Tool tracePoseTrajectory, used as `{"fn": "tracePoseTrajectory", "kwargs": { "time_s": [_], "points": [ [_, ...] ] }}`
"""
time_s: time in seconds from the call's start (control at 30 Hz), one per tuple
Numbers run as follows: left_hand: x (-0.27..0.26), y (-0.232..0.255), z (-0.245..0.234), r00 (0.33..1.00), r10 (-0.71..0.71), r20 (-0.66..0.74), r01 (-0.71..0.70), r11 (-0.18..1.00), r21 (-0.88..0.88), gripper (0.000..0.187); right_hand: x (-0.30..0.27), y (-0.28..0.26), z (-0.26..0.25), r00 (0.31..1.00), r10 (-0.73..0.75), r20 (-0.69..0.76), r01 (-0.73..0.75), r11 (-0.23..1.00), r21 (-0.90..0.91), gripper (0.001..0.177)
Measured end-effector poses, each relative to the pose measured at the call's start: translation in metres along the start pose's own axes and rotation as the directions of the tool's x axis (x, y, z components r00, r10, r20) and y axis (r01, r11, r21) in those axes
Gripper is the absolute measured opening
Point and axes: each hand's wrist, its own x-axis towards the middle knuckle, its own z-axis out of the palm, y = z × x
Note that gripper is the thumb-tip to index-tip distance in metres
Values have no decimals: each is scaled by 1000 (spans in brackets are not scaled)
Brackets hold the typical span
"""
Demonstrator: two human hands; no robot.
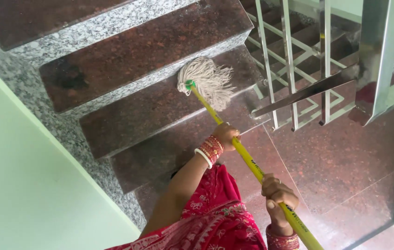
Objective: The person is mopping the granite steps using a mop with a yellow handle, moving it across each step while descending the stairs.
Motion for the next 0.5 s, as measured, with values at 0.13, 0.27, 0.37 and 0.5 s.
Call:
{"fn": "tracePoseTrajectory", "kwargs": {
  "time_s": [0.13, 0.27, 0.37, 0.5],
  "points": [
    [-52, 11, -39, 991, -63, -121, 64, 998, 6, 9, 0, -19, 27, 993, 13, 121, -24, 996, 87, 32],
    [-101, 19, -74, 970, -153, -191, 162, 986, 34, 19, -9, -18, 49, 978, 31, 207, -68, 983, 172, 32],
    [-136, 20, -101, 948, -195, -250, 216, 974, 63, 23, -20, -11, 66, 965, 33, 262, -94, 970, 226, 28],
    [-165, 25, -117, 925, -200, -324, 241, 966, 94, 23, -32, -6, 86, 923, -58, 380, -28, 976, 216, 28]
  ]
}}
